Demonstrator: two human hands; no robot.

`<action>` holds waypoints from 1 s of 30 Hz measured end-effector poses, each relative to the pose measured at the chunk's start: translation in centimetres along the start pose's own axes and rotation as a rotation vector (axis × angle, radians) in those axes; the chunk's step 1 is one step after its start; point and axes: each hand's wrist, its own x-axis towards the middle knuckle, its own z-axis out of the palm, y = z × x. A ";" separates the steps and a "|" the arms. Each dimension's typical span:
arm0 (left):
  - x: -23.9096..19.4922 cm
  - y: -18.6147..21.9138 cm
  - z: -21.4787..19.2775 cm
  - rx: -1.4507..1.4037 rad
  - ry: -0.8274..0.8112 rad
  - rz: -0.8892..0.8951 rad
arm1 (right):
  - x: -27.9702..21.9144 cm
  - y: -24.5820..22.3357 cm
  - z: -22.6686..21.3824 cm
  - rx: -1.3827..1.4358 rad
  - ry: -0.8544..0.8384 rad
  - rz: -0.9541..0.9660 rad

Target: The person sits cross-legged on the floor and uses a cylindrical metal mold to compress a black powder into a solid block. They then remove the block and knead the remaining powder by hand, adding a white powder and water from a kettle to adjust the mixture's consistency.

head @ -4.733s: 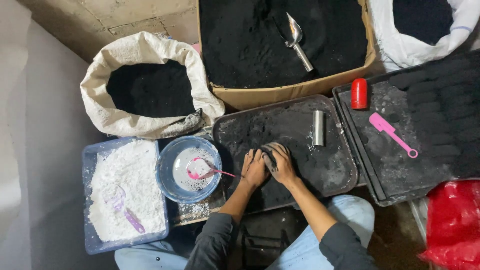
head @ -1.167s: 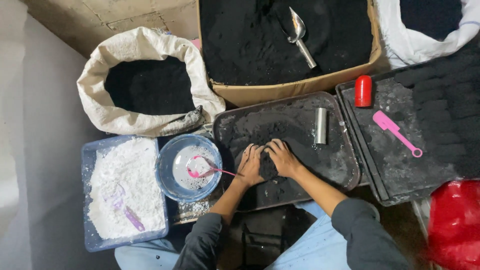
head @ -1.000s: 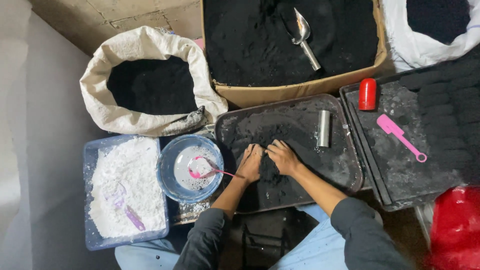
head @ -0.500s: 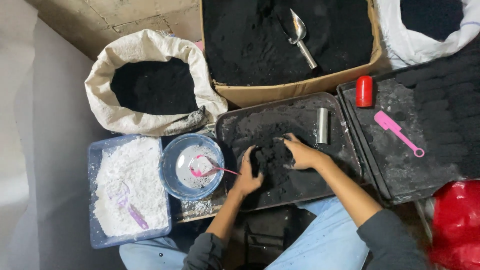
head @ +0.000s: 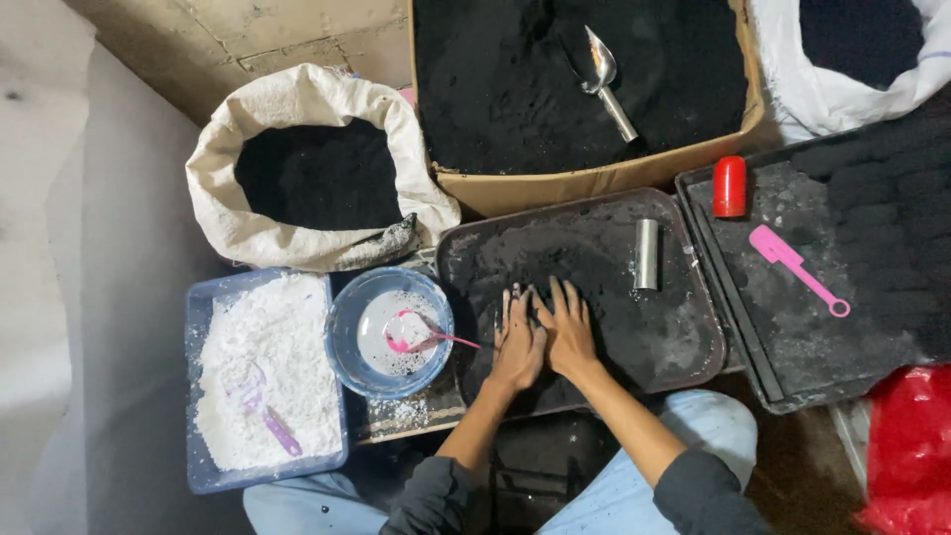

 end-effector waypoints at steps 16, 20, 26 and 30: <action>0.9 -4.6 2.2 -0.292 0.437 0.241 | 3.7 2.9 0.7 0.362 0.633 -0.179; 0.8 -3.0 0.8 0.201 0.077 0.147 | 0.4 1.5 -3.1 0.239 0.282 0.117; 0.4 -3.0 0.4 0.217 0.014 -0.073 | -0.2 5.0 -2.3 0.334 0.295 0.169; 0.5 -4.8 0.7 0.084 -0.021 0.030 | 1.0 3.5 -2.4 0.339 0.330 0.105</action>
